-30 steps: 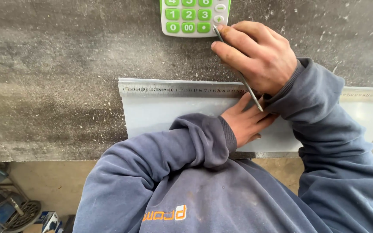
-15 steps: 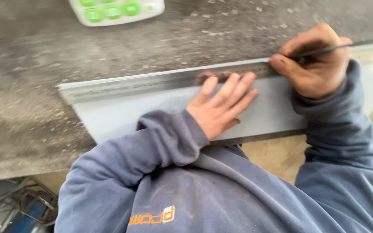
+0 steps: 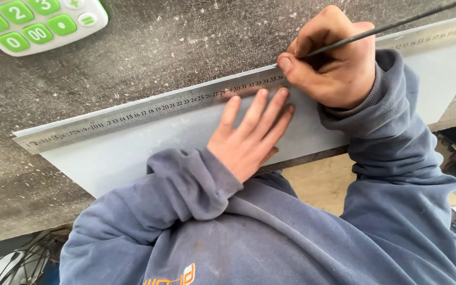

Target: The person uses a metal ruler and a pencil to mark measurements on a long, flat metal sheet. They repeatedly align the ruler along the edge of the sheet and make small marks at specific intervals.

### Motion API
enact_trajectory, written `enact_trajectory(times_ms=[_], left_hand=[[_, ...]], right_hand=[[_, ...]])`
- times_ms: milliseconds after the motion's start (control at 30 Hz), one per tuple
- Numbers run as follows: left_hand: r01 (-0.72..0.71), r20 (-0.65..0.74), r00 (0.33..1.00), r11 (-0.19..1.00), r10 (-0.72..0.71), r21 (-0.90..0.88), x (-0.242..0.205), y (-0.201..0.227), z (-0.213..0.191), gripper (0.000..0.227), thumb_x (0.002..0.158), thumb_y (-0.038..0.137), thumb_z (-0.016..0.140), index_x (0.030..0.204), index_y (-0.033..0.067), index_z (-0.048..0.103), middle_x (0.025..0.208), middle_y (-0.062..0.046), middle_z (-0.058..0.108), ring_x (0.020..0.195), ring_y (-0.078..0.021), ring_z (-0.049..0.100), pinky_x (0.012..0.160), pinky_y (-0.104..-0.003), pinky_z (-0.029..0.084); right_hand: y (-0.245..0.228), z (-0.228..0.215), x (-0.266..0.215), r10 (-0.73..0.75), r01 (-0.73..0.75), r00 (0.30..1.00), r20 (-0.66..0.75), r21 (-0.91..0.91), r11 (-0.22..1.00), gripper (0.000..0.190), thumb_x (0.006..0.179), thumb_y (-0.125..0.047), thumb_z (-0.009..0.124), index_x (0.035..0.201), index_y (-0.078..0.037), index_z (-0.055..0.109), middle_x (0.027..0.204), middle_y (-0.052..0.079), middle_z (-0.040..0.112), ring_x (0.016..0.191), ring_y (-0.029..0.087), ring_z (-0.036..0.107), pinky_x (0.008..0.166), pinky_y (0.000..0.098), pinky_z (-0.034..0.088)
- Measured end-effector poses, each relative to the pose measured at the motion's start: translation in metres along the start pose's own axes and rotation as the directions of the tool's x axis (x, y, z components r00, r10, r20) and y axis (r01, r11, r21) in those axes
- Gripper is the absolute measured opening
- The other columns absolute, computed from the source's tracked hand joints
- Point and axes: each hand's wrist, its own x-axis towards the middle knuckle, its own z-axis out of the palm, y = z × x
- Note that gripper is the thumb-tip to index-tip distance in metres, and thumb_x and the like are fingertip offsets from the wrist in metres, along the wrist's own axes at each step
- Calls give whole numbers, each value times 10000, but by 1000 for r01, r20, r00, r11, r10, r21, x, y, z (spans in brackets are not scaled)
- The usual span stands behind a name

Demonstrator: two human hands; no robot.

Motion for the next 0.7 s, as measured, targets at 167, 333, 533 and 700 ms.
enact_trajectory(times_ms=[167, 333, 533, 700], left_hand=[[-17, -32, 999, 1000, 17, 2, 0, 1, 9, 735, 998, 460, 719, 1613, 149, 464, 1719, -145, 331, 1577, -284, 305, 1291, -534, 153], [-22, -56, 998, 1000, 23, 11, -1, -2, 12, 691, 1049, 463, 704, 1616, 160, 449, 1734, -142, 324, 1606, -274, 276, 1314, -534, 116], [-35, -66, 997, 999, 34, -8, 1, -6, 14, 641, 1064, 438, 668, 1605, 156, 471, 1722, -142, 348, 1596, -283, 303, 1317, -527, 137], [-39, -101, 994, 999, 40, 16, 2, -7, 14, 538, 1120, 390, 601, 1588, 149, 493, 1710, -144, 372, 1582, -282, 330, 1316, -524, 149]], right_hand=[[0, -1, 0, -26, 28, 999, 23, -55, 998, 275, 1066, -27, 839, 980, 13, 581, 842, 87, 686, 706, 98, 645, 635, 233, 515], [-7, -1, 4, -6, 8, 999, 34, -73, 997, 249, 1044, -17, 817, 979, 5, 578, 844, 83, 691, 688, 103, 661, 614, 237, 519], [-3, 0, 2, 21, -19, 999, 35, -53, 998, 260, 1044, -19, 823, 961, 9, 578, 791, 79, 672, 661, 98, 652, 589, 227, 511], [-16, 1, 13, 80, -75, 996, 49, -96, 993, 299, 1045, -22, 846, 922, 21, 576, 763, 87, 676, 639, 100, 638, 581, 227, 503]])
